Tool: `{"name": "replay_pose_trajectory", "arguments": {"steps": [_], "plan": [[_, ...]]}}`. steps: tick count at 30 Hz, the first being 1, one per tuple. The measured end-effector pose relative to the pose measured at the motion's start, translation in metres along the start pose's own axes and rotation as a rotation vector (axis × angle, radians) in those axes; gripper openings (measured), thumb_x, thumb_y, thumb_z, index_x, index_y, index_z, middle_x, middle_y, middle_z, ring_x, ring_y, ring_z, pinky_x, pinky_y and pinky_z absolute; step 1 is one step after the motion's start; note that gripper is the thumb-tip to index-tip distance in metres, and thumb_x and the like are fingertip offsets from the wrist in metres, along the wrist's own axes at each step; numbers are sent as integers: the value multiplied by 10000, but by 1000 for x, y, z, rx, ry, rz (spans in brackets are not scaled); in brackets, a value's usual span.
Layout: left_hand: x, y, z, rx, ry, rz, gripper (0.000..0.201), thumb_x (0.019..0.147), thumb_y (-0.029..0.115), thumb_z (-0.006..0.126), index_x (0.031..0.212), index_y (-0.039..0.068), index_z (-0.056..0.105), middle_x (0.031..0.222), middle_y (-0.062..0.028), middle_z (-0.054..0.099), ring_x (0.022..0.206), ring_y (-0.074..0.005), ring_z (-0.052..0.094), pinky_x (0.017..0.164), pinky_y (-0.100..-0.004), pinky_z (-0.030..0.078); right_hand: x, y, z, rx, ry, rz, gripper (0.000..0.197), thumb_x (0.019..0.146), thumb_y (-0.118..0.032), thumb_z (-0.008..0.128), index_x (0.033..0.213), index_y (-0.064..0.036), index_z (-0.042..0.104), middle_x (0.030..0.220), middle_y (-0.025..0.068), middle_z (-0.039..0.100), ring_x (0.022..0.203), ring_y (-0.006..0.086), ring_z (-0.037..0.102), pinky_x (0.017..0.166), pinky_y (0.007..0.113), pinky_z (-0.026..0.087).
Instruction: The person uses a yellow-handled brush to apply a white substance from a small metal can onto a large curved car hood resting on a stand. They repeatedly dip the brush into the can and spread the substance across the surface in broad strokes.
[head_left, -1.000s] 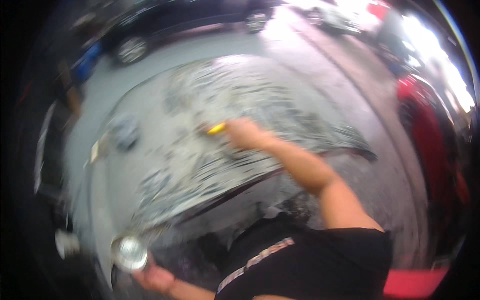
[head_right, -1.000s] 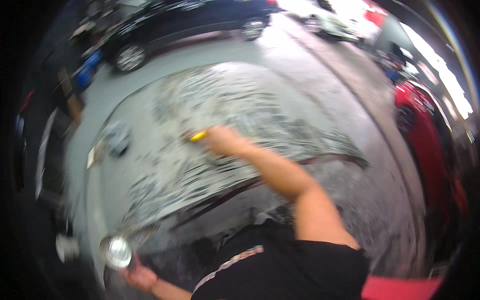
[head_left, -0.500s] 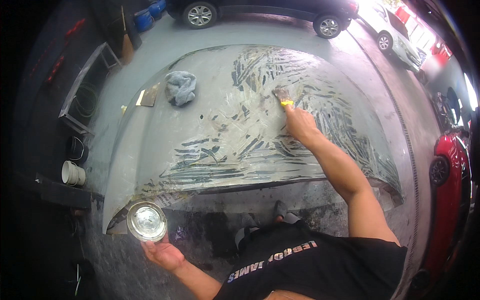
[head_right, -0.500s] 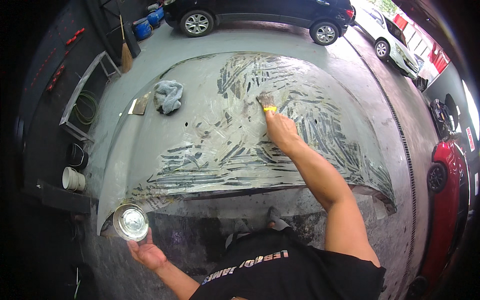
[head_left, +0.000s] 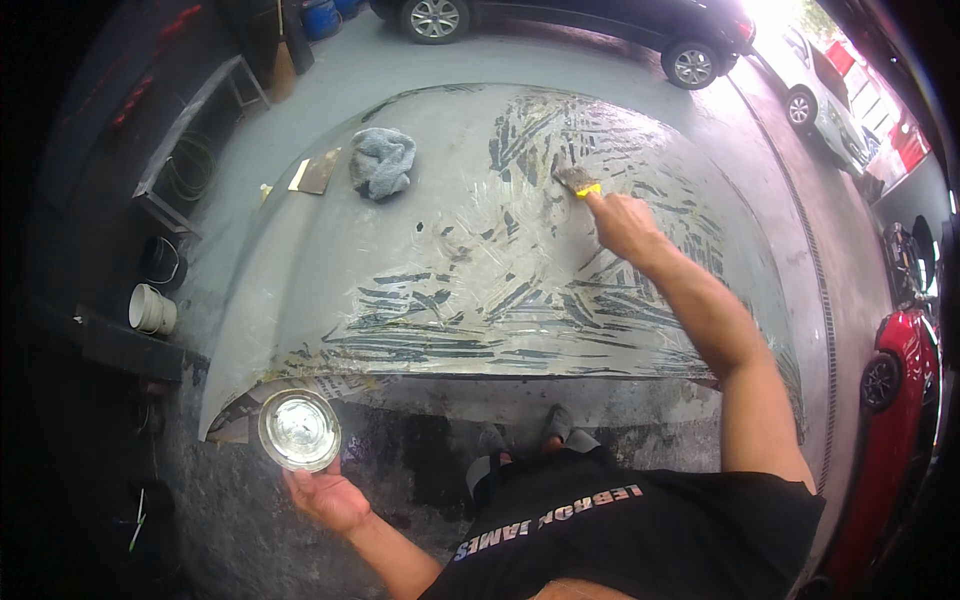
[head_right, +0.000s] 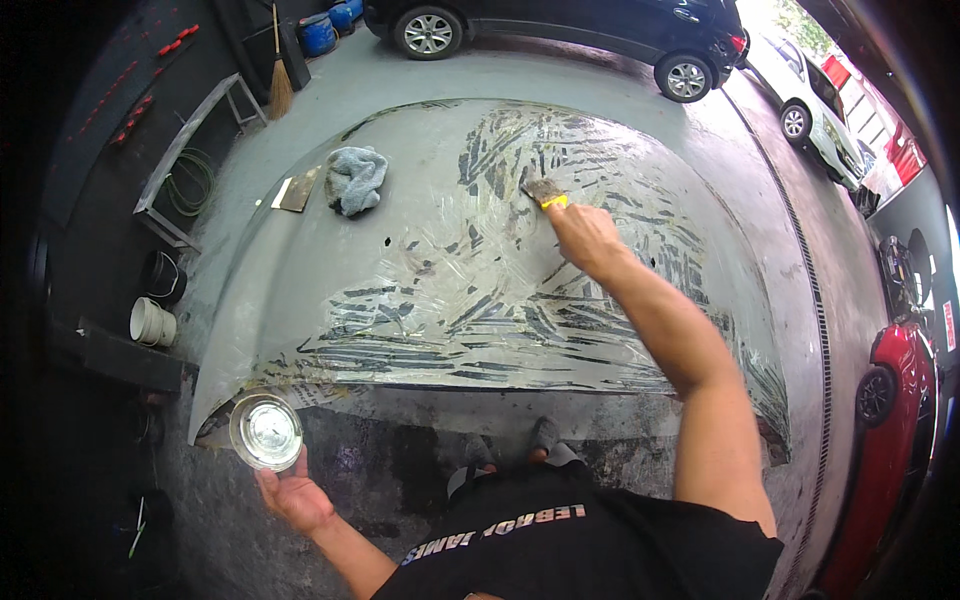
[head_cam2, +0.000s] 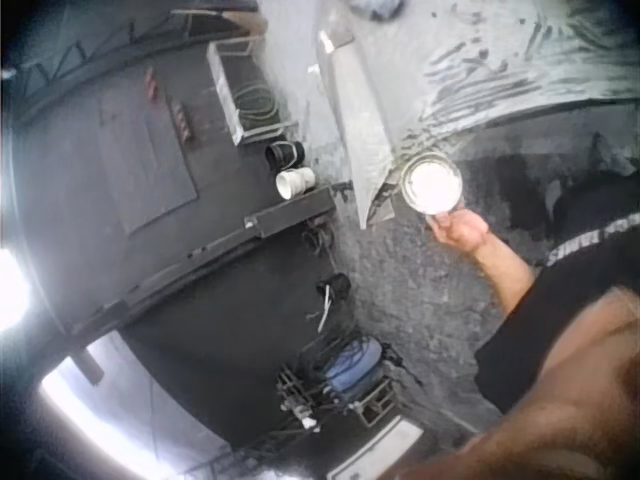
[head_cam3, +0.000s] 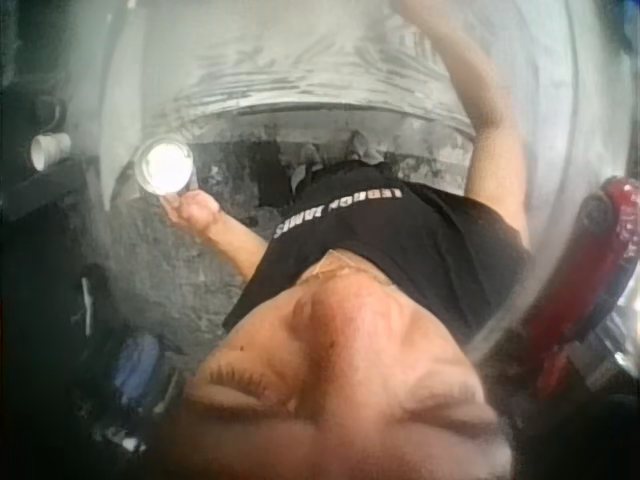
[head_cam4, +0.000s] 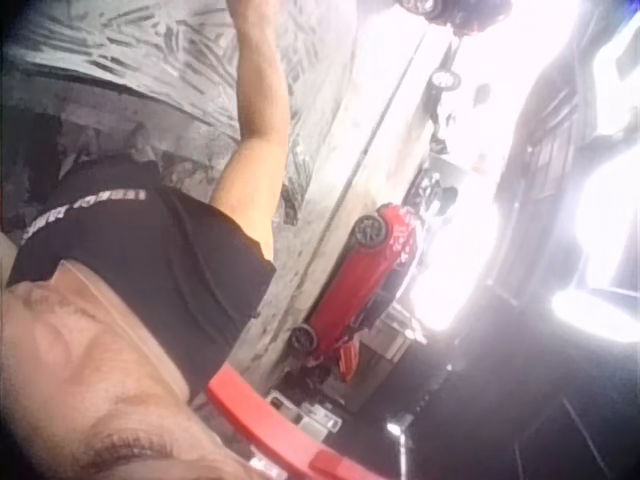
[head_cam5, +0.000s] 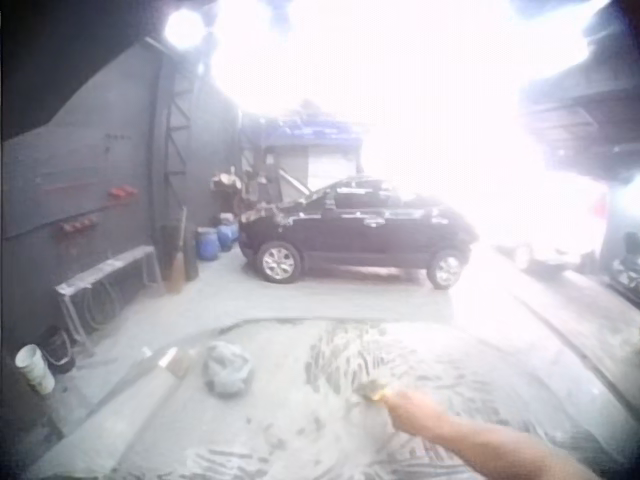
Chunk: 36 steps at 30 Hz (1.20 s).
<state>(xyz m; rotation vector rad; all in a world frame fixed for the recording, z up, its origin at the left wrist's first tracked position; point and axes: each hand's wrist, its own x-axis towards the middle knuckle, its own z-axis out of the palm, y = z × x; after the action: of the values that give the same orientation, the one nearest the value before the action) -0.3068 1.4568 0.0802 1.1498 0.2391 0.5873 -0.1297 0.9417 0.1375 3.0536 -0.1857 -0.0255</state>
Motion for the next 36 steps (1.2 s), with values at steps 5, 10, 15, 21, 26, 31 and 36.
{"name": "replay_pose_trajectory", "arguments": {"steps": [5,10,15,21,26,31,36], "plan": [[0,2,18,5,-38,5,675,973,370,650,1459,-50,442,1400,-194,551,1212,-298,624,923,-433,617,44,58,-28,656,50,261,250,951,-179,539,1084,-26,686,766,124,682,640,210,660,572,379,511],[-1,4,25,19,-63,1,699,963,386,661,1456,-58,441,1399,-199,551,1217,-300,626,932,-424,620,63,59,1,1278,-167,494,211,991,-218,530,1106,-65,619,745,16,570,517,89,428,452,276,341],[-6,-3,12,0,-18,16,678,971,370,651,1453,-59,443,1399,-201,551,1209,-301,628,922,-427,623,41,72,8,1147,-286,528,193,976,-199,504,1056,-88,640,668,9,551,444,101,434,393,285,319],[-6,-1,24,-36,-44,13,656,972,355,650,1443,-57,452,1404,-202,545,1216,-301,621,915,-425,624,61,80,-21,1096,-175,548,166,958,-186,530,963,-64,643,634,20,532,439,114,417,387,314,318],[-6,-1,23,-35,-32,-19,677,956,348,664,1462,-42,442,1427,-196,534,1253,-321,595,935,-465,602,44,76,9,1034,-208,533,196,967,-223,554,966,-57,658,642,33,567,455,123,463,398,316,338],[-1,4,60,-236,-179,-64,621,912,222,691,1380,-115,463,1342,-253,576,1227,-385,604,982,-503,573,2,99,-18,851,168,268,324,995,-313,560,1134,-53,693,712,5,591,555,104,491,510,279,396],[34,-25,113,-371,-380,-240,632,865,157,773,1376,-105,508,1282,-181,623,1158,-270,647,947,-434,596,-108,45,-114,1042,150,46,260,1002,-233,613,1145,-33,699,697,-43,560,580,17,443,508,194,314]]}}
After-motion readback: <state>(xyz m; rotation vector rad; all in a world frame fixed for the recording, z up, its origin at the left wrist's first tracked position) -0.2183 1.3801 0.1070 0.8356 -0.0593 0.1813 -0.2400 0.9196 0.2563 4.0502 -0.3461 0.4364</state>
